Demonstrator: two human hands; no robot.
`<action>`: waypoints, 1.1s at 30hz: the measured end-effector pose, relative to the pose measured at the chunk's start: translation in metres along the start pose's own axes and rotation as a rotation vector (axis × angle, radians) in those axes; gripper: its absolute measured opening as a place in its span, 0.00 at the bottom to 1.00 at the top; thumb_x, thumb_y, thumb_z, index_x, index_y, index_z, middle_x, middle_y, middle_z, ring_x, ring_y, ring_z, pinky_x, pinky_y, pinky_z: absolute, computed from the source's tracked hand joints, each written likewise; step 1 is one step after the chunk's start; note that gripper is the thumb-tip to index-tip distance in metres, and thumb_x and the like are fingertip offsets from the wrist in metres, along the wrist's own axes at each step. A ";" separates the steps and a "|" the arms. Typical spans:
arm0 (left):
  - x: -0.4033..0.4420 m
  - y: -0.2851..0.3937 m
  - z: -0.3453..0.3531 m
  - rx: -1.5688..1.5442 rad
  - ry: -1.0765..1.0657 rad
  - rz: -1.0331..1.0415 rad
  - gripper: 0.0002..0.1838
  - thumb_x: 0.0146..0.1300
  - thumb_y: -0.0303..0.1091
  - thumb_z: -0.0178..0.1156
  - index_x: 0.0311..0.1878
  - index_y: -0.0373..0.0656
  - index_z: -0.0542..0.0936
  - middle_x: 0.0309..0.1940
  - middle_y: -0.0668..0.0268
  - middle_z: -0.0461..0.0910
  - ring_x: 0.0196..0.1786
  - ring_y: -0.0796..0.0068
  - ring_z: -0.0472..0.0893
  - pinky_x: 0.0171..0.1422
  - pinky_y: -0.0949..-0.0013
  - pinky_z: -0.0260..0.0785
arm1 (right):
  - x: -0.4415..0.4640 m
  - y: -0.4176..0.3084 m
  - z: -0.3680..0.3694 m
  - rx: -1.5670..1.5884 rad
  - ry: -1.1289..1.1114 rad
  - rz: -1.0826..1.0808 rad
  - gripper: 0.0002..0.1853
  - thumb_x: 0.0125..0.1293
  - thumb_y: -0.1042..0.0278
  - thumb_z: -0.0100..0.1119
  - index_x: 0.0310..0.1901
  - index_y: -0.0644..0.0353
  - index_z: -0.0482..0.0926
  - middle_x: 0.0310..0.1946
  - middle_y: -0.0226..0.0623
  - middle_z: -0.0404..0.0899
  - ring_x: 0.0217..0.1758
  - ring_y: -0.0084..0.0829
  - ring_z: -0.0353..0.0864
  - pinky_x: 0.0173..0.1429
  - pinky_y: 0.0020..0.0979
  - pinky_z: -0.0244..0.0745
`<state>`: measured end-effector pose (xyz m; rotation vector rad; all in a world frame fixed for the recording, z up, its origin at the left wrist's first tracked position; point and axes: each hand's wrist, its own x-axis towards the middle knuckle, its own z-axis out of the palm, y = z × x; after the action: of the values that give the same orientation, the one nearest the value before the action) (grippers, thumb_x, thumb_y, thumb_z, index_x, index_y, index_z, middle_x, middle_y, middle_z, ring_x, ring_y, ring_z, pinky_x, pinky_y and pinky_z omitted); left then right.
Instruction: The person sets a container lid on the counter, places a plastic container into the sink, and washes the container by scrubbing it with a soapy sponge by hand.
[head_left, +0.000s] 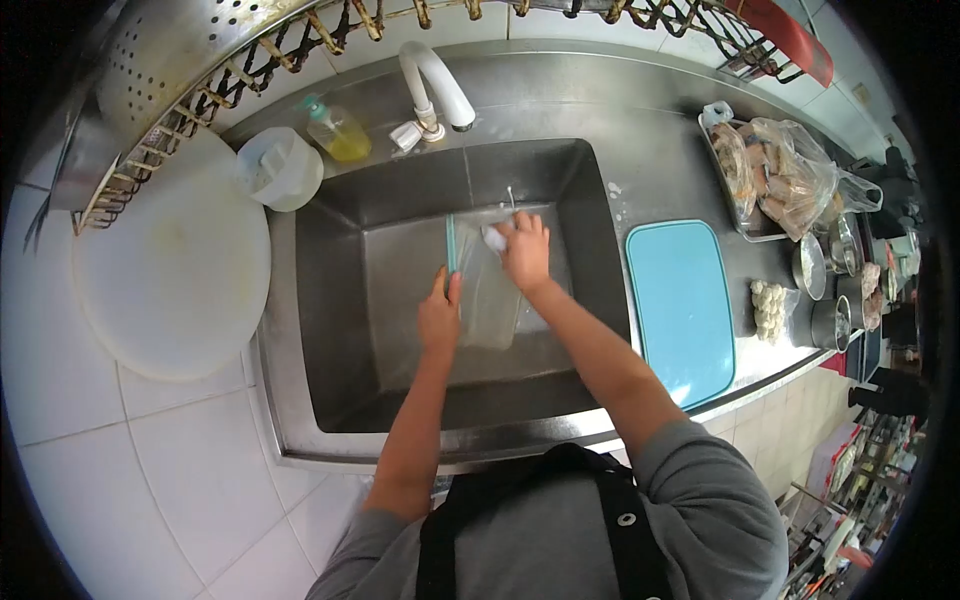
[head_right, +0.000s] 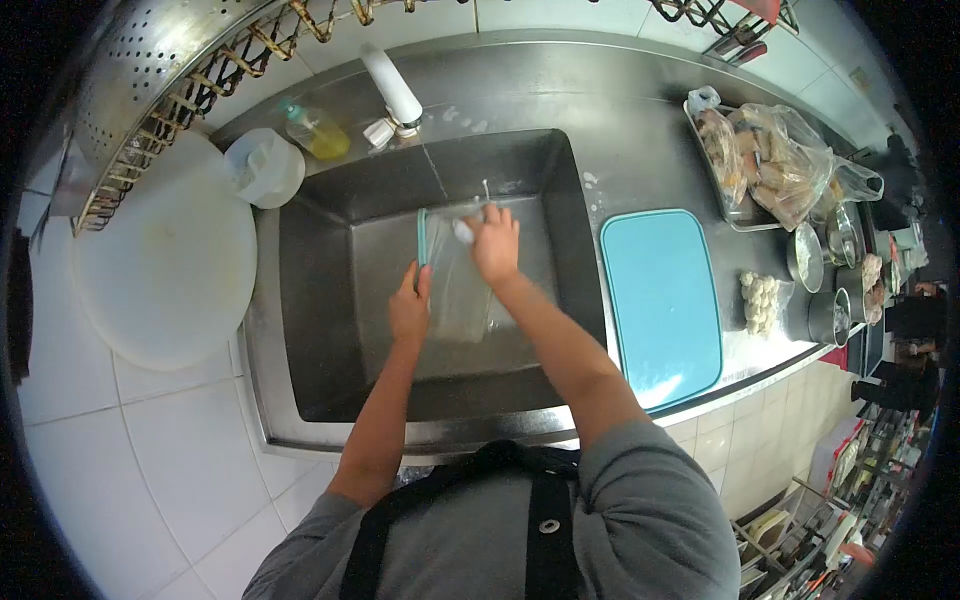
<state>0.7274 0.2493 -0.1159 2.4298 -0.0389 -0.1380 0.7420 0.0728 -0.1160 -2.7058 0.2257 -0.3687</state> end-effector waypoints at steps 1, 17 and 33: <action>0.003 0.002 0.002 -0.006 0.004 -0.007 0.28 0.72 0.56 0.45 0.63 0.45 0.74 0.31 0.46 0.82 0.36 0.43 0.82 0.40 0.48 0.72 | -0.008 0.000 0.002 -0.030 0.012 -0.009 0.16 0.55 0.72 0.59 0.46 0.47 0.85 0.49 0.40 0.74 0.53 0.44 0.71 0.52 0.44 0.67; 0.002 -0.006 0.012 -0.088 0.051 0.030 0.26 0.73 0.53 0.47 0.60 0.43 0.77 0.28 0.48 0.82 0.29 0.46 0.81 0.34 0.52 0.71 | -0.098 -0.032 -0.016 0.250 -0.262 -0.232 0.27 0.40 0.79 0.66 0.48 0.52 0.83 0.46 0.44 0.76 0.51 0.47 0.73 0.51 0.43 0.70; -0.002 -0.010 0.010 0.037 0.053 0.035 0.26 0.73 0.54 0.47 0.61 0.46 0.77 0.30 0.48 0.82 0.31 0.46 0.82 0.35 0.53 0.73 | 0.008 0.001 0.010 0.076 0.068 -0.082 0.27 0.34 0.75 0.72 0.44 0.47 0.84 0.43 0.40 0.75 0.49 0.44 0.74 0.51 0.42 0.71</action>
<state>0.7247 0.2504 -0.1299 2.4672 -0.0606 -0.0579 0.7527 0.0739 -0.1235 -2.6356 0.1174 -0.4842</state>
